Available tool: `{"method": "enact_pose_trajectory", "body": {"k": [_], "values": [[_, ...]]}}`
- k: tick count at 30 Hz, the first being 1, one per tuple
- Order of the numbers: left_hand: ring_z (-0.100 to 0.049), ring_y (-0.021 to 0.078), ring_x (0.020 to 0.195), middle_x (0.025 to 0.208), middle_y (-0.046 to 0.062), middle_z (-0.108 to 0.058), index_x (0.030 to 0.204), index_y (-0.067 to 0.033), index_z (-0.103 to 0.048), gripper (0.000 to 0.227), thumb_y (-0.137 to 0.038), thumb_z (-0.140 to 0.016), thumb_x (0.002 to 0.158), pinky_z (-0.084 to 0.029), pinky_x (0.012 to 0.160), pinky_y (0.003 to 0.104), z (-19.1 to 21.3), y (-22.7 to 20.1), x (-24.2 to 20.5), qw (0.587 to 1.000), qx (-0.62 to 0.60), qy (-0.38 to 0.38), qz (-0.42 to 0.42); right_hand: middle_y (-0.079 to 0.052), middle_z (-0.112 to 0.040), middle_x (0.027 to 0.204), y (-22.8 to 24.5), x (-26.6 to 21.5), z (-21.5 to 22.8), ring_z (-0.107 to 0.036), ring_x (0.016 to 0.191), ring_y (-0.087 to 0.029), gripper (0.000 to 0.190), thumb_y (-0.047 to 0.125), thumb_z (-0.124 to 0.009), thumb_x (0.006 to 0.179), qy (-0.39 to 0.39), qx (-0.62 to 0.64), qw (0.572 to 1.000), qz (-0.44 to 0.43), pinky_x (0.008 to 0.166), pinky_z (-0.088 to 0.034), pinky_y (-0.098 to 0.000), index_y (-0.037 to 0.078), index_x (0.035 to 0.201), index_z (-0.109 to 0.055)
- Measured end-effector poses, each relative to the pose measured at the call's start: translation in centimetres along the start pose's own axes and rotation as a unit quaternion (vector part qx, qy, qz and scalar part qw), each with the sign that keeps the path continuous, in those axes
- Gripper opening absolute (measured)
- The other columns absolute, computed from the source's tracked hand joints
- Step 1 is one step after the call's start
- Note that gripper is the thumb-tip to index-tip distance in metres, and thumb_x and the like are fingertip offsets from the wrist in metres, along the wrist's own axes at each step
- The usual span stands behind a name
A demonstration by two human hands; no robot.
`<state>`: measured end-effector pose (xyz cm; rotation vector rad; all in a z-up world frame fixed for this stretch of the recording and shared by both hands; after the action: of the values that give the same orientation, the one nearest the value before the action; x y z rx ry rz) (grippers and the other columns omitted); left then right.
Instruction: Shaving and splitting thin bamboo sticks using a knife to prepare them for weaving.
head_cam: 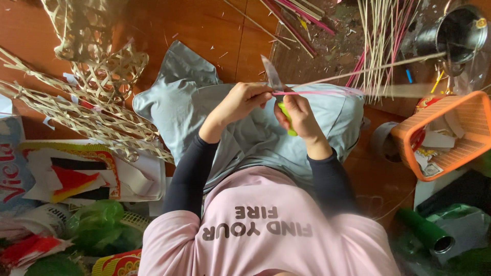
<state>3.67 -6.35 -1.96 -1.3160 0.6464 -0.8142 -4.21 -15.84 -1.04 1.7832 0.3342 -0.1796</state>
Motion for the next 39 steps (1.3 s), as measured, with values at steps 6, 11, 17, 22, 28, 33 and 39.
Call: {"method": "enact_pose_trajectory", "body": {"k": [6,11,17,22,28,33,39], "values": [[-0.053,0.0128,0.071,0.078,0.008,-0.059,0.103,-0.0019,-0.071,0.014,-0.008,-0.059,0.104,-0.045,0.063,0.029,1.2,0.8,-0.7,0.997,-0.074,-0.037,0.006,0.0,-0.043,0.07,-0.8,0.0,0.1,-0.038,0.054,-0.008,0.067,0.051,-0.044,0.109,0.041,0.242,0.969,-0.029,0.05,-0.034,-0.0244,0.013,0.163,-0.035],[-0.052,0.0153,0.063,0.072,0.008,-0.057,0.101,-0.0021,-0.071,0.013,-0.01,-0.061,0.103,-0.046,0.062,0.03,0.8,0.9,-0.7,0.998,-0.003,-0.055,0.038,0.0,-0.044,0.067,-2.1,1.4,0.4,-0.039,0.051,-0.008,0.065,0.052,-0.041,0.111,-0.004,0.147,0.989,0.007,0.048,-0.035,-0.0245,0.011,0.162,-0.038],[-0.064,0.0229,0.066,0.077,0.011,-0.066,0.108,-0.0022,-0.069,0.014,-0.011,-0.061,0.102,-0.05,0.063,0.035,-0.5,3.4,-1.3,0.995,0.068,-0.06,0.053,0.001,-0.044,0.066,-4.3,1.8,1.6,-0.039,0.05,-0.007,0.06,0.048,-0.038,0.112,-0.057,0.106,0.992,-0.025,0.046,-0.034,-0.0226,0.01,0.158,-0.043],[-0.069,0.0251,0.071,0.087,0.015,-0.07,0.109,-0.0002,-0.068,0.015,-0.007,-0.064,0.096,-0.053,0.065,0.035,-0.7,4.2,-2.5,0.994,0.079,-0.064,0.031,0.003,-0.042,0.064,-7.9,1.8,0.9,-0.038,0.048,-0.006,0.046,0.046,-0.038,0.11,-0.029,0.23,0.965,-0.12,0.043,-0.032,-0.0208,0.014,0.14,-0.05],[-0.065,0.0216,0.062,0.078,0.014,-0.069,0.106,0.0004,-0.07,0.012,-0.004,-0.063,0.097,-0.051,0.059,0.033,-1.3,6.6,-3.0,0.994,0.071,-0.021,0.086,0.002,-0.046,0.064,-9.4,1.9,-0.7,-0.038,0.046,-0.006,0.041,0.044,-0.036,0.112,-0.014,0.203,0.97,-0.137,0.041,-0.032,-0.0221,0.009,0.116,-0.056],[-0.065,0.0147,0.061,0.077,0.01,-0.072,0.105,0.0018,-0.068,0.014,-0.007,-0.056,0.104,-0.051,0.058,0.029,-1.4,8.6,-3.4,0.988,0.07,-0.04,0.131,0.003,-0.046,0.06,-9.0,2.5,-0.4,-0.04,0.045,-0.006,0.04,0.038,-0.036,0.112,0.006,0.135,0.987,-0.082,0.041,-0.034,-0.0225,0.012,0.137,-0.051],[-0.051,0.0077,0.061,0.074,0.0,-0.061,0.105,0.0001,-0.066,0.022,-0.011,-0.049,0.113,-0.042,0.055,0.025,0.8,14.3,-5.1,0.939,-0.12,-0.262,0.188,0.002,-0.051,0.066,-11.0,3.6,3.1,-0.045,0.048,-0.005,0.049,0.033,-0.057,0.105,-0.127,0.107,0.985,-0.042,0.043,-0.038,-0.0228,0.01,0.148,-0.052]]}}
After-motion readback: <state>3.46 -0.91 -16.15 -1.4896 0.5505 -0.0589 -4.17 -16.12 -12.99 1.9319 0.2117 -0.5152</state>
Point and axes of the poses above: each hand's wrist, its own x-axis towards the middle knuckle, its own z-axis out of the back of the hand, y = z × x, the point moved 10 cm from there along x, towards the middle knuckle
